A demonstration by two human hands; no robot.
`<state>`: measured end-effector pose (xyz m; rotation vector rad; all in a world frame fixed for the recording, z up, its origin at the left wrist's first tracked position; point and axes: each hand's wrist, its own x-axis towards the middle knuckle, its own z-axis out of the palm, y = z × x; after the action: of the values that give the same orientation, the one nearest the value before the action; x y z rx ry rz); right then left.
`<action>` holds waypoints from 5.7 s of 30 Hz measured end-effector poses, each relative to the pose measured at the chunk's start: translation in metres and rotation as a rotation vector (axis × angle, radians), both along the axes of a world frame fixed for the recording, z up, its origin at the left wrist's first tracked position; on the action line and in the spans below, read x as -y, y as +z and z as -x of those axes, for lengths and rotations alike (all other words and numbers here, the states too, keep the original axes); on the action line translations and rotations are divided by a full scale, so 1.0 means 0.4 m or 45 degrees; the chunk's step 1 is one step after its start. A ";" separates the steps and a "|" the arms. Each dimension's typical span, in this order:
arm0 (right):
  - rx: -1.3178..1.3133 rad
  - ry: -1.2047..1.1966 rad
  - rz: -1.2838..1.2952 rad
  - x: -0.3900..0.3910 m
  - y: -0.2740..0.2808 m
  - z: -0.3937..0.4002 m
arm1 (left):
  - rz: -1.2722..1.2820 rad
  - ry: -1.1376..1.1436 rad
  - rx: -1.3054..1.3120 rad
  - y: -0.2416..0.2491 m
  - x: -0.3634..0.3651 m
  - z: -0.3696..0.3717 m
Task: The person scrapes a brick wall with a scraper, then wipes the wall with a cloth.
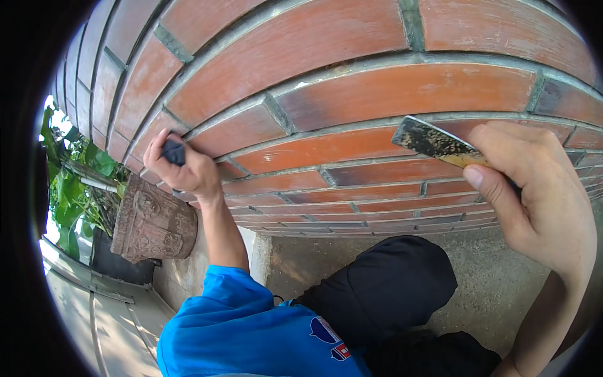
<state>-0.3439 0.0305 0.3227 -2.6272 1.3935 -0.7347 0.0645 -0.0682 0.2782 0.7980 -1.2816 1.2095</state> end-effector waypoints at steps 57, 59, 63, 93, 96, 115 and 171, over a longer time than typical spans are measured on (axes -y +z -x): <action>-0.374 0.300 0.395 0.079 0.168 -0.499 | -0.666 -1.849 -1.344 -0.033 -0.134 0.153; -0.550 0.213 0.413 0.062 0.190 -0.520 | -0.694 -1.829 -1.340 -0.031 -0.135 0.152; -0.573 0.220 0.583 0.085 0.130 -0.508 | -0.702 -1.973 -1.427 -0.068 -0.115 0.118; -0.001 0.103 0.425 0.005 0.013 -0.086 | -0.330 -0.080 -0.005 -0.004 -0.102 -0.053; 0.020 0.104 0.440 0.015 0.013 -0.095 | -0.477 -0.121 0.199 0.034 -0.125 -0.022; -0.059 0.025 0.392 -0.047 0.056 -0.085 | -0.475 0.164 -0.125 0.008 -0.141 -0.111; 1.501 -0.590 1.227 -0.176 0.146 0.414 | -0.797 -1.758 0.948 -0.019 0.036 1.286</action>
<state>-0.5095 0.1007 0.3811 -1.3788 1.2970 -2.8821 -0.4497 -0.0827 0.2707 -0.3017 -2.2571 -0.1109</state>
